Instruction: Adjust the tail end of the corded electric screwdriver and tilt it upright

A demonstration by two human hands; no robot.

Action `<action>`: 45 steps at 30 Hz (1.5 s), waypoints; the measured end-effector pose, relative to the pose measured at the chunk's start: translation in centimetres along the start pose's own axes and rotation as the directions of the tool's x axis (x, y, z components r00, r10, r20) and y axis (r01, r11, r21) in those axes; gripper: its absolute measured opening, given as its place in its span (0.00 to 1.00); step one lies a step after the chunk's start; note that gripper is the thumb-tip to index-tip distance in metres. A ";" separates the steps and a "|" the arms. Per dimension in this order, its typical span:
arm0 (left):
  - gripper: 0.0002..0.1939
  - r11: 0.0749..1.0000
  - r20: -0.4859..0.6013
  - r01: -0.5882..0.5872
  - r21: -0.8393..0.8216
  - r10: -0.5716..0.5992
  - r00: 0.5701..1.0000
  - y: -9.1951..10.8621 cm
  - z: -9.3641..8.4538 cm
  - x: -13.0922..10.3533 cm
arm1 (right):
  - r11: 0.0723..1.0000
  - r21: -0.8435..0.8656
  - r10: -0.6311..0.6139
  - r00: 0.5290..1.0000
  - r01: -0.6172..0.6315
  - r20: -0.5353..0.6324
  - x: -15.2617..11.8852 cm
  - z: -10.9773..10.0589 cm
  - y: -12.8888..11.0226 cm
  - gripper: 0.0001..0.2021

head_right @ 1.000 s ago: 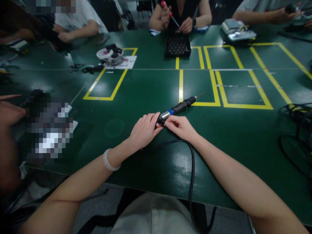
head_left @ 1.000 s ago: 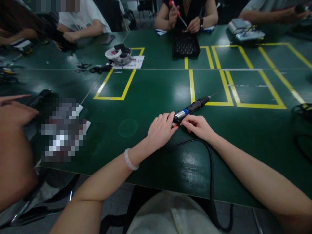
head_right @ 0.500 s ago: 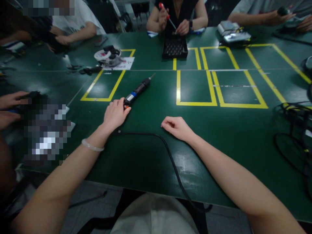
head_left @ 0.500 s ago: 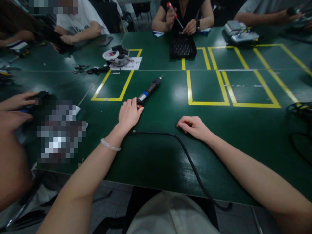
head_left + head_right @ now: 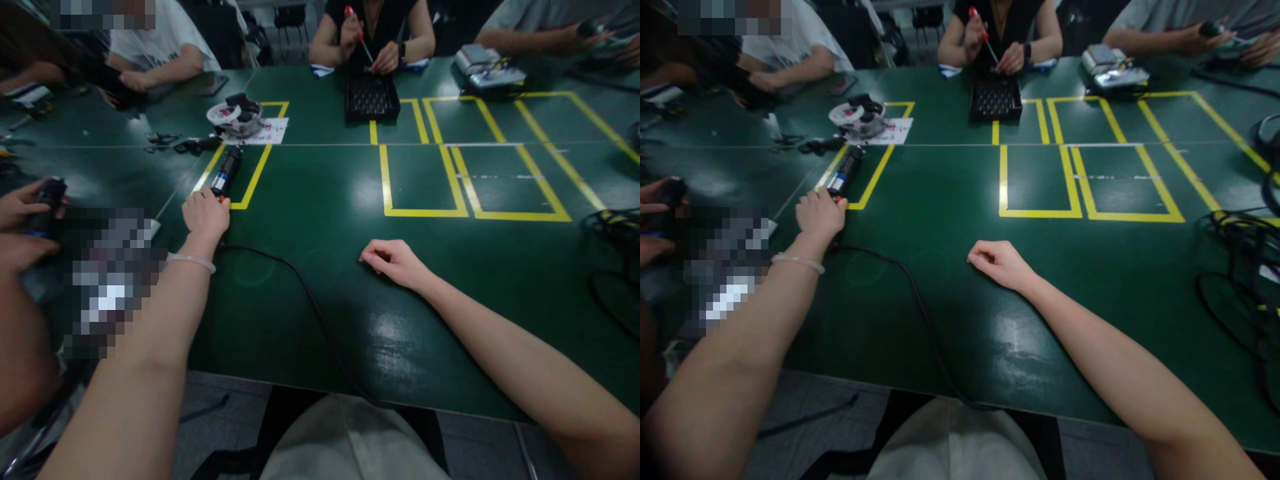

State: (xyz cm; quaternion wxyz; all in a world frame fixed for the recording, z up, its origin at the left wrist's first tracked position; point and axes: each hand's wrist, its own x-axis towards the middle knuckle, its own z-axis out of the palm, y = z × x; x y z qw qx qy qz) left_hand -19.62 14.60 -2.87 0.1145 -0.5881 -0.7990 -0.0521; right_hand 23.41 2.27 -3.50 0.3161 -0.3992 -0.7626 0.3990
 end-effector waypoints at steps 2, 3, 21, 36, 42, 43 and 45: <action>0.32 1.000 0.000 -0.004 -0.007 0.004 1.000 0.0 0.0 0.1 | 1.000 -0.001 0.010 1.000 -0.010 0.006 0.0 0.0 0.0 0.12; 0.32 1.000 -0.001 -0.011 -0.014 0.011 1.000 0.0 -0.1 0.1 | 1.000 0.000 0.015 1.000 -0.015 0.009 0.0 0.0 0.0 0.12; 0.28 0.999 -0.036 0.027 -0.034 -0.029 0.999 0.8 -0.5 -0.8 | 1.000 -0.021 0.007 1.000 -0.007 0.012 0.1 0.1 0.1 0.12; 0.26 0.996 0.014 -0.076 0.039 0.076 0.997 3.9 -2.8 -6.1 | 0.999 -0.034 -0.004 1.000 0.005 0.027 0.2 0.3 -0.1 0.12; 0.25 0.964 0.061 -0.264 -0.006 0.264 0.963 7.5 -4.5 -10.5 | 0.999 -0.035 -0.020 1.000 0.020 0.015 0.1 0.1 -0.3 0.13; 0.25 0.954 0.063 -0.299 -0.015 0.300 0.952 8.3 -4.8 -11.3 | 0.999 -0.038 -0.025 1.000 0.025 0.013 0.1 0.1 -0.3 0.14; 0.24 0.928 0.057 -0.371 -0.034 0.372 0.926 9.8 -5.4 -12.9 | 0.999 -0.037 -0.030 1.000 0.030 0.000 0.0 0.2 -0.2 0.13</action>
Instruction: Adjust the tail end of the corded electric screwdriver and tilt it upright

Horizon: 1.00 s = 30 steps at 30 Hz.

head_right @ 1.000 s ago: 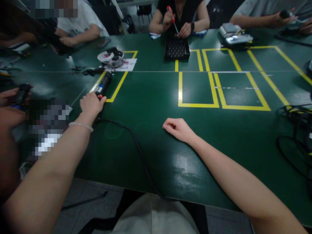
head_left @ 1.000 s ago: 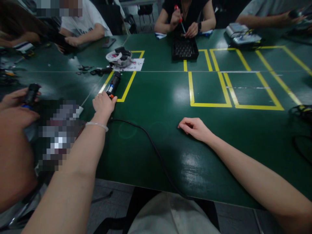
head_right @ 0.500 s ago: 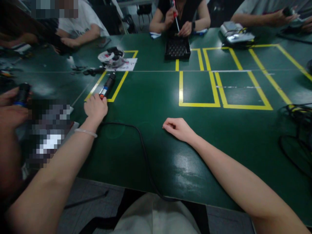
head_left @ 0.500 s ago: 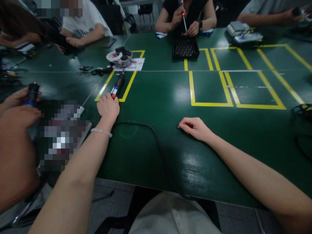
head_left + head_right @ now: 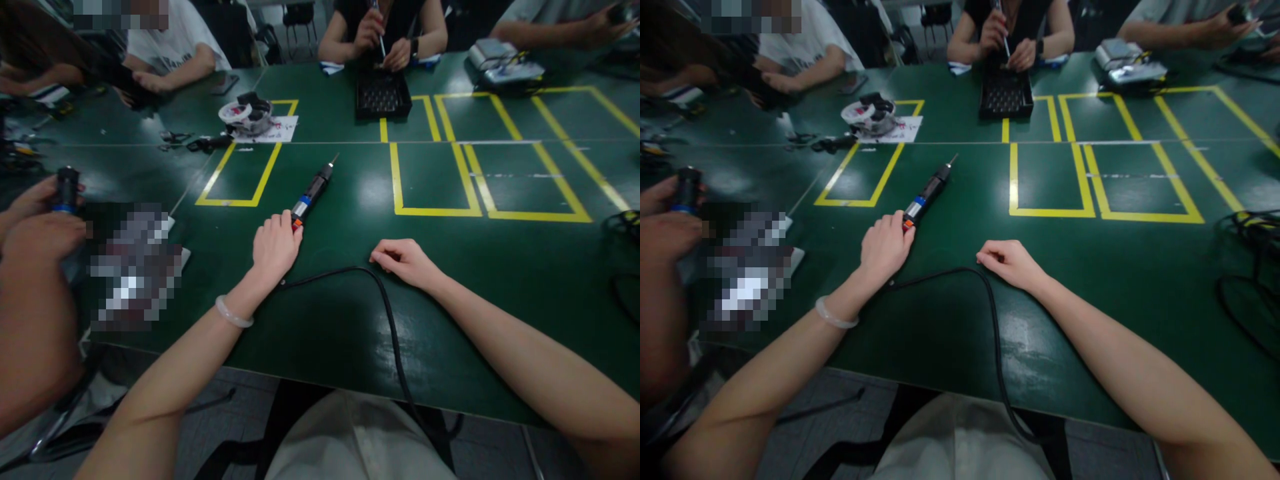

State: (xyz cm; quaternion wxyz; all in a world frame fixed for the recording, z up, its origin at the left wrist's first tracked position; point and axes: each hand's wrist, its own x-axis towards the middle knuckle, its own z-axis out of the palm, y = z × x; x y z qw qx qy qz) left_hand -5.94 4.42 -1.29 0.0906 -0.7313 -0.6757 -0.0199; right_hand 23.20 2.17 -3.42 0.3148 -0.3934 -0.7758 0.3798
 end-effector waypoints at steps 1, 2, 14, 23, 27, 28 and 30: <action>0.23 0.999 -0.003 -0.040 -0.008 0.040 0.999 1.0 -0.2 -0.4 | 1.000 0.005 -0.002 1.000 0.002 -0.009 0.0 0.1 0.1 0.12; 0.23 0.996 -0.005 -0.082 -0.016 0.082 0.997 2.1 -0.4 -0.8 | 1.000 0.012 -0.006 1.000 0.006 -0.018 -0.1 0.1 0.2 0.11; 0.21 0.914 0.025 -0.380 -0.139 0.387 0.922 10.1 -2.4 -3.6 | 0.996 0.054 -0.074 0.997 0.076 -0.033 -0.3 0.4 0.5 0.09; 0.32 0.884 -0.003 -0.422 -0.200 0.430 0.903 9.1 -1.8 -3.9 | 0.864 0.452 0.247 0.969 -0.222 0.002 0.4 -0.1 -0.1 0.17; 0.32 0.881 -0.015 -0.425 -0.209 0.431 0.902 9.1 -1.7 -3.9 | 0.851 0.471 0.257 0.966 -0.232 0.012 0.5 -0.2 -0.2 0.18; 0.32 0.881 -0.017 -0.425 -0.209 0.431 0.902 9.1 -1.7 -3.9 | 0.853 0.474 0.241 0.971 -0.216 0.010 0.4 -0.1 -0.2 0.18; 0.32 0.881 -0.013 -0.425 -0.209 0.432 0.902 9.0 -1.6 -3.9 | 0.871 0.461 0.189 0.982 -0.168 0.001 0.2 0.1 -0.1 0.16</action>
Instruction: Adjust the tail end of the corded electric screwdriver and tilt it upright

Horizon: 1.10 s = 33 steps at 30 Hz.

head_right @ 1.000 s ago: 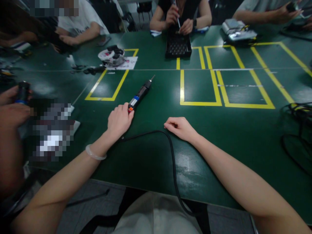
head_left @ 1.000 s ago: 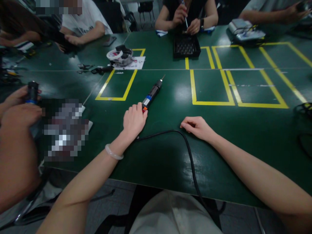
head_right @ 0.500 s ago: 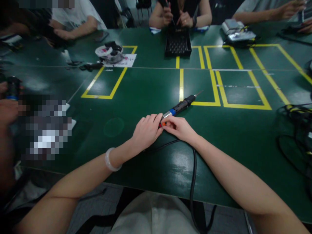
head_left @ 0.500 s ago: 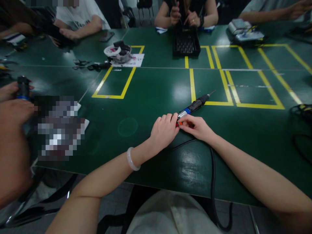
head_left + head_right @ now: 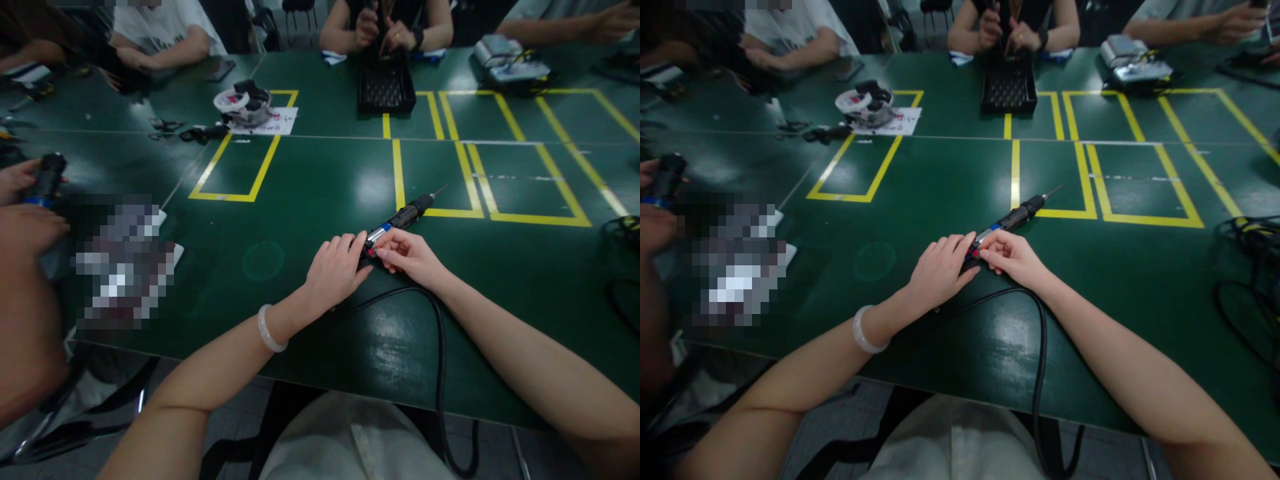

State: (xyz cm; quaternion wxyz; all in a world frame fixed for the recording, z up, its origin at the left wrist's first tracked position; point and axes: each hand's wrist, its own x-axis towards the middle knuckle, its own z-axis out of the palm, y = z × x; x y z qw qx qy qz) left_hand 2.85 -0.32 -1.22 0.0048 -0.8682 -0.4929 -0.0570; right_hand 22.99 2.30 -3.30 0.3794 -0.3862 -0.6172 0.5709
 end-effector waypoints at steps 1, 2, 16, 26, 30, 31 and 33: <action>0.32 1.000 0.005 0.000 -0.001 0.000 1.000 0.0 0.0 0.0 | 0.999 -0.027 -0.031 0.999 0.031 0.013 -0.1 0.1 0.1 0.15; 0.33 1.000 0.013 -0.001 -0.002 0.001 1.000 0.0 0.0 0.0 | 0.995 -0.070 -0.065 0.997 0.067 0.029 -0.2 0.1 0.2 0.14; 0.41 1.000 0.039 0.001 -0.002 -0.001 0.999 -0.1 0.0 0.4 | 0.761 -0.521 -0.304 0.922 0.386 0.239 -0.7 -0.3 -0.5 0.11; 0.30 0.998 0.023 0.053 0.027 -0.053 0.998 0.7 0.2 0.6 | 0.991 -0.091 -0.096 0.995 0.094 -0.013 -0.5 -0.6 0.1 0.17; 0.29 0.997 -0.005 0.060 0.056 -0.060 0.998 0.0 0.4 0.7 | 0.994 -0.084 -0.069 0.998 0.068 -0.007 -0.4 -0.6 0.0 0.18; 0.29 0.996 -0.014 0.067 0.066 -0.066 0.998 -0.4 0.4 0.8 | 0.993 -0.099 -0.061 0.998 0.061 0.000 -0.4 -0.5 -0.1 0.18; 0.29 0.992 -0.026 0.092 0.088 -0.090 0.996 -1.5 0.6 1.1 | 0.992 -0.118 -0.046 0.999 0.047 0.010 -0.4 -0.4 -0.1 0.18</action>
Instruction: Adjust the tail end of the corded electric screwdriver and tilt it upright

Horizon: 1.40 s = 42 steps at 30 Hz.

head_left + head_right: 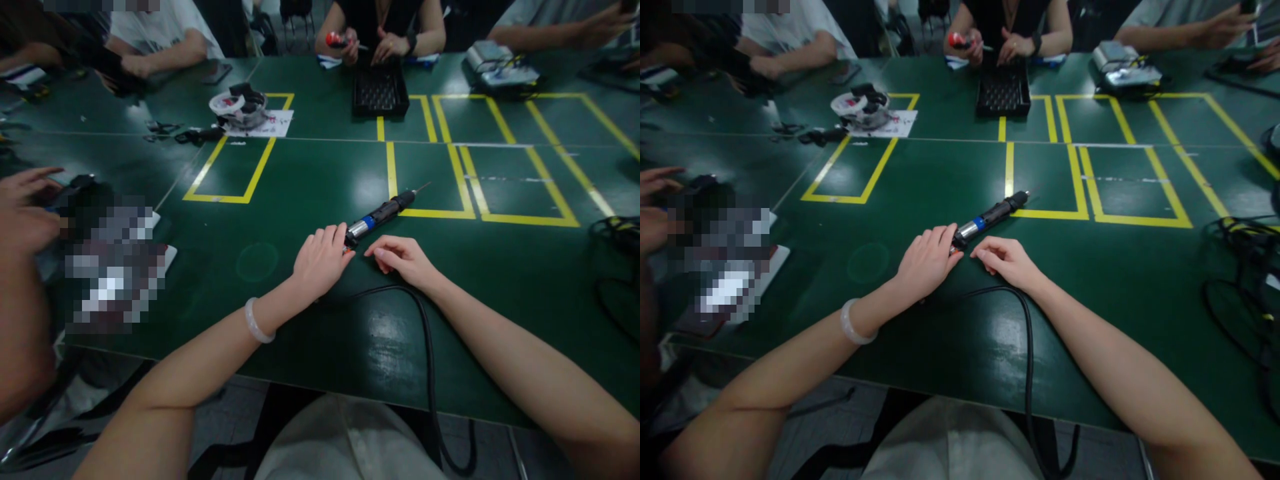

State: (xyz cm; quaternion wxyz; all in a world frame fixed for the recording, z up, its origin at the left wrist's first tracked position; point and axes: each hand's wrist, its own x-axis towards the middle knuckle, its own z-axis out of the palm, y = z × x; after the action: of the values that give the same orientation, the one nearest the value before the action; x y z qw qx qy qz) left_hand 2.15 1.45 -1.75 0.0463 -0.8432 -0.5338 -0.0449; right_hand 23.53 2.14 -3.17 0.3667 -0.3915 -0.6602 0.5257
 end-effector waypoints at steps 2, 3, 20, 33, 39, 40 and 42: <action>0.29 0.999 0.001 0.038 0.022 -0.038 0.999 -1.5 0.2 0.5 | 1.000 -0.007 0.006 1.000 -0.006 0.006 0.0 0.0 0.0 0.17; 0.29 0.997 0.004 0.064 0.033 -0.065 0.998 -2.4 0.2 0.7 | 1.000 -0.010 0.005 1.000 -0.005 0.009 0.0 0.0 0.1 0.17; 0.27 0.753 -0.058 0.617 0.230 -0.622 0.781 -23.1 1.1 1.9 | 0.995 -0.098 -0.006 0.998 0.012 0.061 0.0 0.1 0.6 0.13; 0.29 0.659 -0.058 0.709 0.251 -0.721 0.691 -25.9 1.2 2.4 | 0.991 -0.135 0.009 0.997 0.001 0.074 0.1 0.0 0.3 0.13; 0.42 0.677 -0.064 0.704 0.216 -0.709 0.702 -26.2 1.2 2.3 | 0.989 -0.149 0.007 0.998 0.004 0.070 0.1 0.1 0.1 0.13; 0.44 0.685 -0.068 0.705 0.186 -0.706 0.704 -26.2 1.2 2.2 | 0.989 -0.149 0.006 0.998 0.005 0.068 0.1 0.1 0.1 0.13; 0.46 0.691 -0.080 0.714 0.113 -0.710 0.699 -26.2 1.1 2.0 | 0.989 -0.147 0.000 0.998 0.010 0.067 0.1 0.2 0.1 0.13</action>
State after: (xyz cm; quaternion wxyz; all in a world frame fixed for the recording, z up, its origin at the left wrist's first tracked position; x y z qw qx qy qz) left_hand -20.69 14.58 -1.85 0.0903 -0.5645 -0.8197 -0.0357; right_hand 23.35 2.22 -3.33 0.3161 -0.3980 -0.7100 0.4874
